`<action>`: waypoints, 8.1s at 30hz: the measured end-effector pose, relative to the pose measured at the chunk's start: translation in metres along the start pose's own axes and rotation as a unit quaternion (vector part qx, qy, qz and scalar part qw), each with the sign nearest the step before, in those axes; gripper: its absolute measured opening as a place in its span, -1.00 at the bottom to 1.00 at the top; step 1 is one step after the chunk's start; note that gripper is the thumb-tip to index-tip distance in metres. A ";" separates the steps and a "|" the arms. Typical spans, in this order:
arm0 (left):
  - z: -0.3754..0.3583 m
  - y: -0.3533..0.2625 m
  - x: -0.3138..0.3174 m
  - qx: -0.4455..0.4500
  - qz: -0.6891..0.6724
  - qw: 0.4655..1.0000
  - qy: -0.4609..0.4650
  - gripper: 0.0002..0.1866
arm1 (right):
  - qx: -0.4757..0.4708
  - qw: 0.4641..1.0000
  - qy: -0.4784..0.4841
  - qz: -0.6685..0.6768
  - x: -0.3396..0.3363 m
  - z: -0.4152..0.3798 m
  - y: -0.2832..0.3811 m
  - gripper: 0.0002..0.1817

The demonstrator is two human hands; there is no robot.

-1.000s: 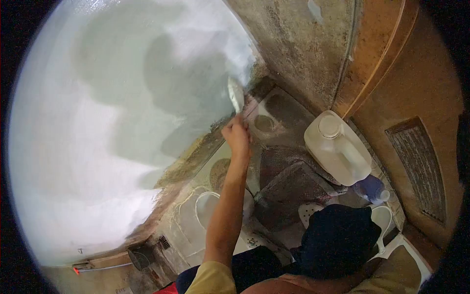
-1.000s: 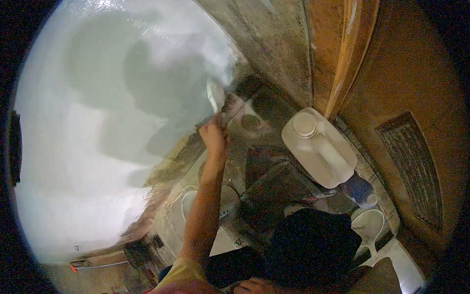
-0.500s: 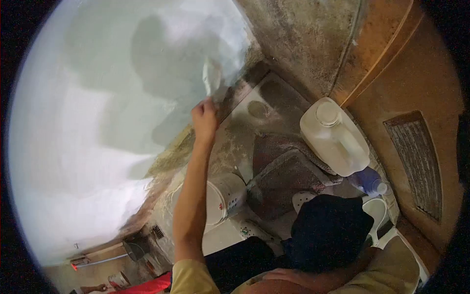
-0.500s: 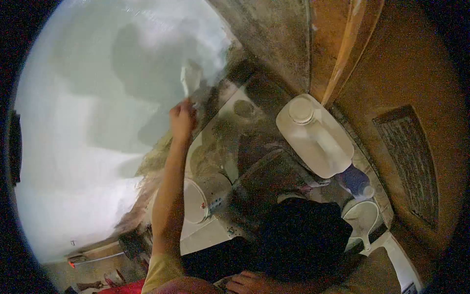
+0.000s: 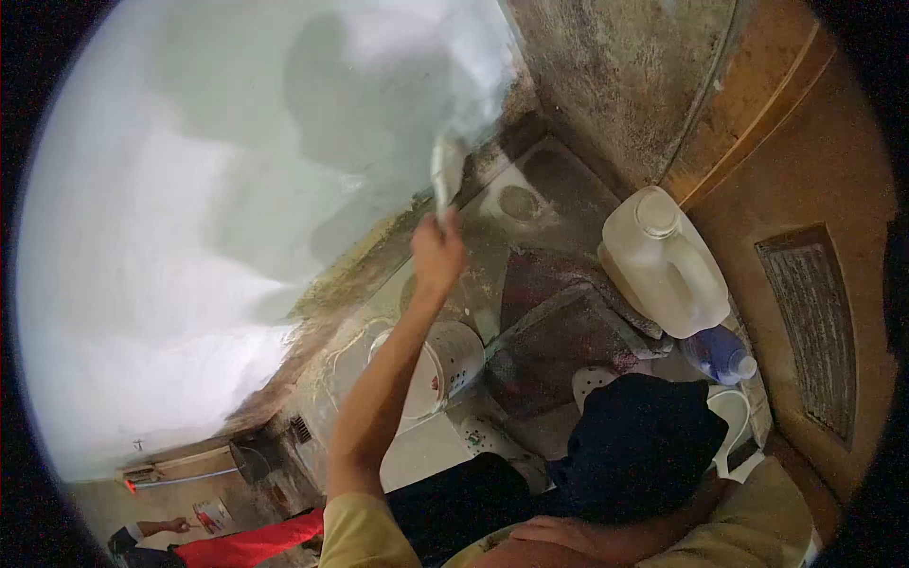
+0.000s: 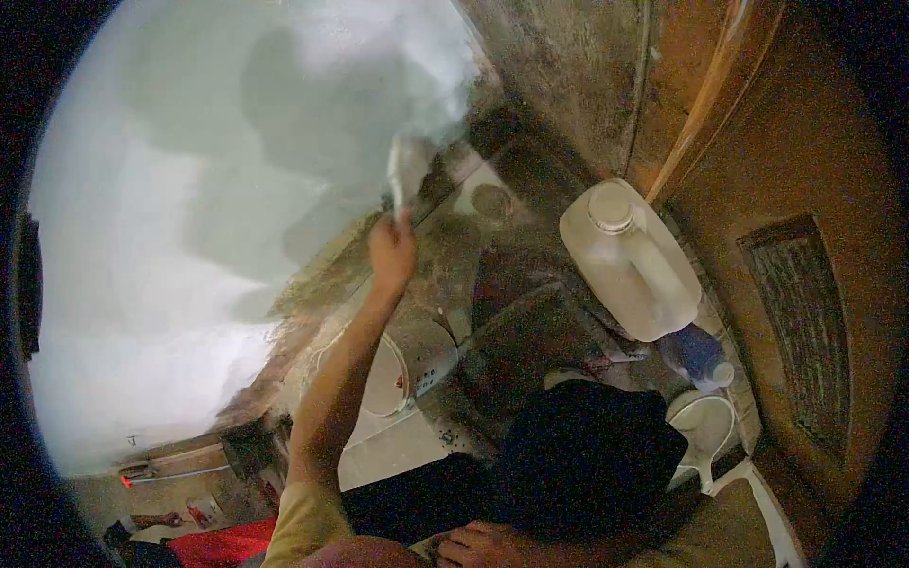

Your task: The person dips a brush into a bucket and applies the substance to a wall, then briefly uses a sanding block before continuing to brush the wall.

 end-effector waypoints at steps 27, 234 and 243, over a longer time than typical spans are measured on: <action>-0.062 0.042 -0.171 -0.006 0.149 0.986 -0.074 -0.67 | 0.032 0.953 0.292 0.076 0.037 -0.003 -0.030 -0.49; 0.103 -0.067 0.085 0.103 -0.016 0.975 0.199 -0.53 | 0.059 0.967 0.224 -0.105 0.031 0.004 -0.037 -0.56; 0.136 -0.083 0.107 0.072 0.015 0.987 0.145 -0.62 | 0.056 0.962 0.255 -0.082 0.050 -0.008 -0.039 -0.51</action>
Point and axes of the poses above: each hand's wrist, its own z-axis towards the middle knuckle, its own x-axis out of the palm, y = z × x, the point moved 8 cm from there along z, towards the middle knuckle, and after that the axes turned 15 degrees about -z, right-handed, at the moved point
